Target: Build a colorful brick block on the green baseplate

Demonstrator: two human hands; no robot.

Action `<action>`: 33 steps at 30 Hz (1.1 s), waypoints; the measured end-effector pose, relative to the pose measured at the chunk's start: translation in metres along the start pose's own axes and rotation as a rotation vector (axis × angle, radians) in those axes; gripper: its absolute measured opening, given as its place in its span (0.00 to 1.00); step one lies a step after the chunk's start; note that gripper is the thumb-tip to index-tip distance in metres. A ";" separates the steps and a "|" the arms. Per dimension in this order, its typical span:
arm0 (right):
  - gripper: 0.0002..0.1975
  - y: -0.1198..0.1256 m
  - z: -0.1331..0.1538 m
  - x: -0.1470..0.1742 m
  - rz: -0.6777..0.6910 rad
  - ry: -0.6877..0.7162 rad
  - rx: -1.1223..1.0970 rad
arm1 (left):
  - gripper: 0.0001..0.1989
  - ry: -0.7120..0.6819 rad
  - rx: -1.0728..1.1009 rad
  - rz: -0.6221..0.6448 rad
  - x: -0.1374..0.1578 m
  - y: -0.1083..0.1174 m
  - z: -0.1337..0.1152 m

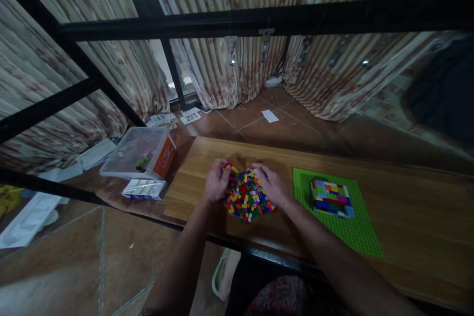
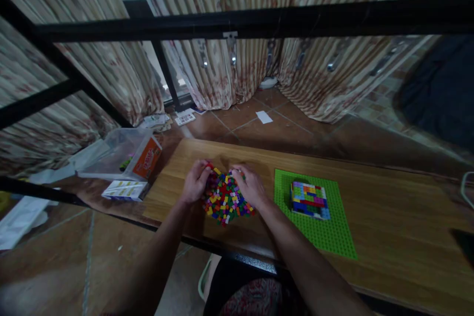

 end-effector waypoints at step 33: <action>0.10 0.183 -0.057 0.134 -0.293 0.026 0.264 | 0.20 0.305 0.388 0.459 0.117 -0.219 -0.116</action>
Point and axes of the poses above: each hand's wrist, its own x-axis away from the middle knuckle, its own y-axis out of the back of the hand, z = x × y, the point moved 9 cm from there along -x, towards the middle knuckle, and after that the axes turned 7 degrees about -y, right-handed, at the moved point
